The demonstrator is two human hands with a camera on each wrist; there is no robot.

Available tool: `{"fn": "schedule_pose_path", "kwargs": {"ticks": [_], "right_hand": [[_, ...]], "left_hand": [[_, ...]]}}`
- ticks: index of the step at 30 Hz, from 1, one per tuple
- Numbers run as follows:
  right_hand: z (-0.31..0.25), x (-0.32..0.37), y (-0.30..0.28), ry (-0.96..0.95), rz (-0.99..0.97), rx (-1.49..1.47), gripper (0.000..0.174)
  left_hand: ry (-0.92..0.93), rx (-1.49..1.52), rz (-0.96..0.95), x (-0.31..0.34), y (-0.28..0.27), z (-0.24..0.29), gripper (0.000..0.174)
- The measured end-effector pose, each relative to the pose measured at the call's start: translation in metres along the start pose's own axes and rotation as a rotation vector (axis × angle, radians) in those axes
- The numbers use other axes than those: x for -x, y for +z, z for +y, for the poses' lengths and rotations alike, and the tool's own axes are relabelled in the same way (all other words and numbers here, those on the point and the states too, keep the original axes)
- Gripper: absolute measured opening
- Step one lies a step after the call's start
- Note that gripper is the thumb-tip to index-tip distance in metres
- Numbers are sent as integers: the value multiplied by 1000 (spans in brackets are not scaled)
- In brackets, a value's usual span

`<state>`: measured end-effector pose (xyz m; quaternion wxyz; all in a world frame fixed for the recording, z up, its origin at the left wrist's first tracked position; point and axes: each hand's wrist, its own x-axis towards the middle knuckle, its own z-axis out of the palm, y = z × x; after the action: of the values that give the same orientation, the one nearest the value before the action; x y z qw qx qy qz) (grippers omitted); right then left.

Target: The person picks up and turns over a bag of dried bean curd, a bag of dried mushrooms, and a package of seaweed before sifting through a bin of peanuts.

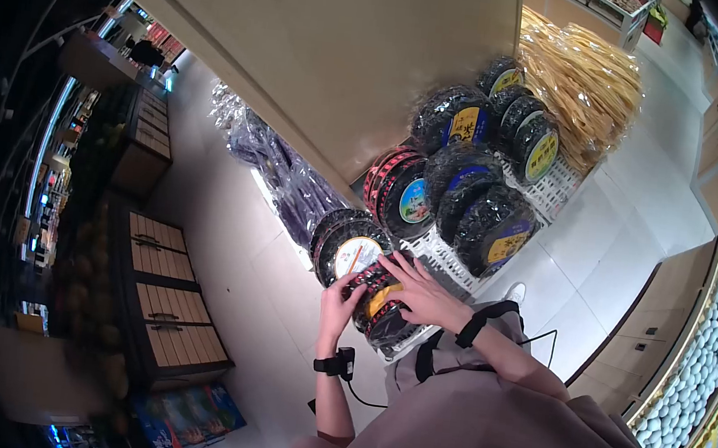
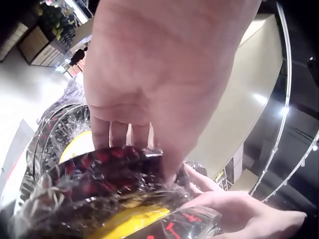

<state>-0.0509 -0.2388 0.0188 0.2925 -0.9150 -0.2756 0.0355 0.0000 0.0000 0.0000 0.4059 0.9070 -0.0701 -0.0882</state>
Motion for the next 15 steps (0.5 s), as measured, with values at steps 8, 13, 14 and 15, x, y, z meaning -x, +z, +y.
{"fn": "schedule_pose_path", "kwargs": {"ticks": [8,13,14,15], "right_hand": [[19,11,40,30,36,-243,44],[18,11,42,17,38,-165,45],[19,10,42,30,3,-155,44],[17,9,36,33,5,-155,44]], "left_hand": [[205,-365,363,6,-3,9,44],[238,-286,117,11,25,-2,49],[210,-265,100,14,30,-3,52],[213,-265,97,16,30,-3,52]]}}
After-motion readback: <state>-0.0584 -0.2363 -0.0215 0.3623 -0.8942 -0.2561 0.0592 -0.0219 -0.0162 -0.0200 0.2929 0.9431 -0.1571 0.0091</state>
